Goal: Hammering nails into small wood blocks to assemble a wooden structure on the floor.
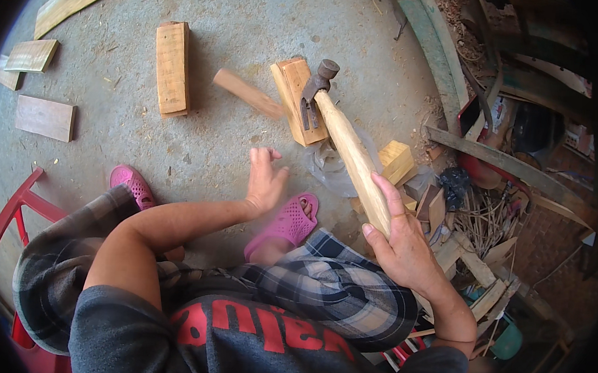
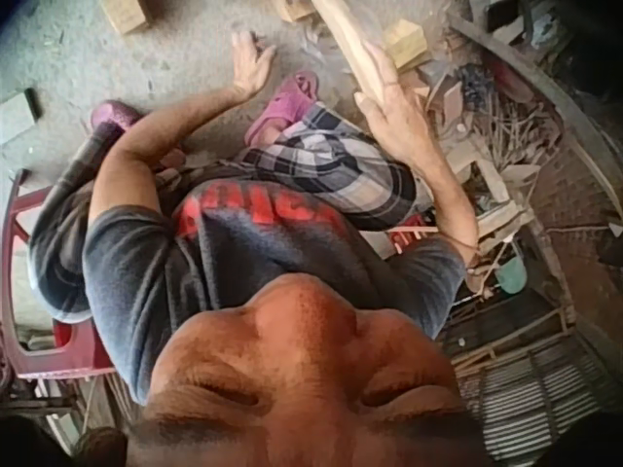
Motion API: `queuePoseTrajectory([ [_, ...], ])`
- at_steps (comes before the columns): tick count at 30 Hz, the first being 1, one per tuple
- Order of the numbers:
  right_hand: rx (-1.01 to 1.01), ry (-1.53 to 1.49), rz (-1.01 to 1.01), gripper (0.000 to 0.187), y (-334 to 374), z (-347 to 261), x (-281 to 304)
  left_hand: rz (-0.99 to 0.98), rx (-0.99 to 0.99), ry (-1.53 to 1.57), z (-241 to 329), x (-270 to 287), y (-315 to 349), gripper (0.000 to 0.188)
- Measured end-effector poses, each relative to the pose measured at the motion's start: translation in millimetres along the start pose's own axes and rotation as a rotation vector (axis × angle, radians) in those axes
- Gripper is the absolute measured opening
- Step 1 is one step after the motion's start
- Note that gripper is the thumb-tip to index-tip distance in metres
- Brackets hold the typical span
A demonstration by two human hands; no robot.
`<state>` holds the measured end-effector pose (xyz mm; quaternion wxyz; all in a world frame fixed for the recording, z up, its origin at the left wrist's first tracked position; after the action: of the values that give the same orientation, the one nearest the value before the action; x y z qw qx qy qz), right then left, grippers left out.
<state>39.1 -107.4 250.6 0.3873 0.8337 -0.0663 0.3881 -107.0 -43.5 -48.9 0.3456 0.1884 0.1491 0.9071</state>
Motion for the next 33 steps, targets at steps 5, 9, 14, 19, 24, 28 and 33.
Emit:
queuePoseTrajectory([
  [5,-0.022,-0.029,-0.041,0.070,-2,1,2,0.248,0.215,0.074,39,-37,-19,0.074],
  [9,0.054,-0.018,-0.014,0.071,-1,9,1,0.306,-0.123,-0.117,35,-12,-52,0.060],
  [14,0.051,-0.047,-0.013,0.070,-3,8,1,0.141,-0.694,-0.834,16,97,-112,0.052],
  [19,0.119,-0.035,0.030,0.070,-2,14,-5,-0.079,-0.793,-0.996,-10,126,-128,0.043],
  [24,0.082,-0.079,0.026,0.070,2,13,-11,0.182,-0.587,-0.522,33,113,-120,0.029],
  [28,0.066,-0.076,0.041,0.071,5,14,-16,0.092,-0.554,-0.360,80,89,-127,0.026],
  [33,0.067,-0.033,0.061,0.071,7,10,-20,-0.058,-0.441,-0.333,91,59,-133,0.022],
])
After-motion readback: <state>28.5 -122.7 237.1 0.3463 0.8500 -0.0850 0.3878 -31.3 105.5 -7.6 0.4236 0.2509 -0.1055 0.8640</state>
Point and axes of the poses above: each hand's wrist, its own y-axis away from the middle knuckle, its own x-axis out of the back of the hand, z = x × y, the point moved 1 cm from there along -y, towards the middle knuckle, and after that the axes turned 6 degrees about z, right-handed, at the moved point
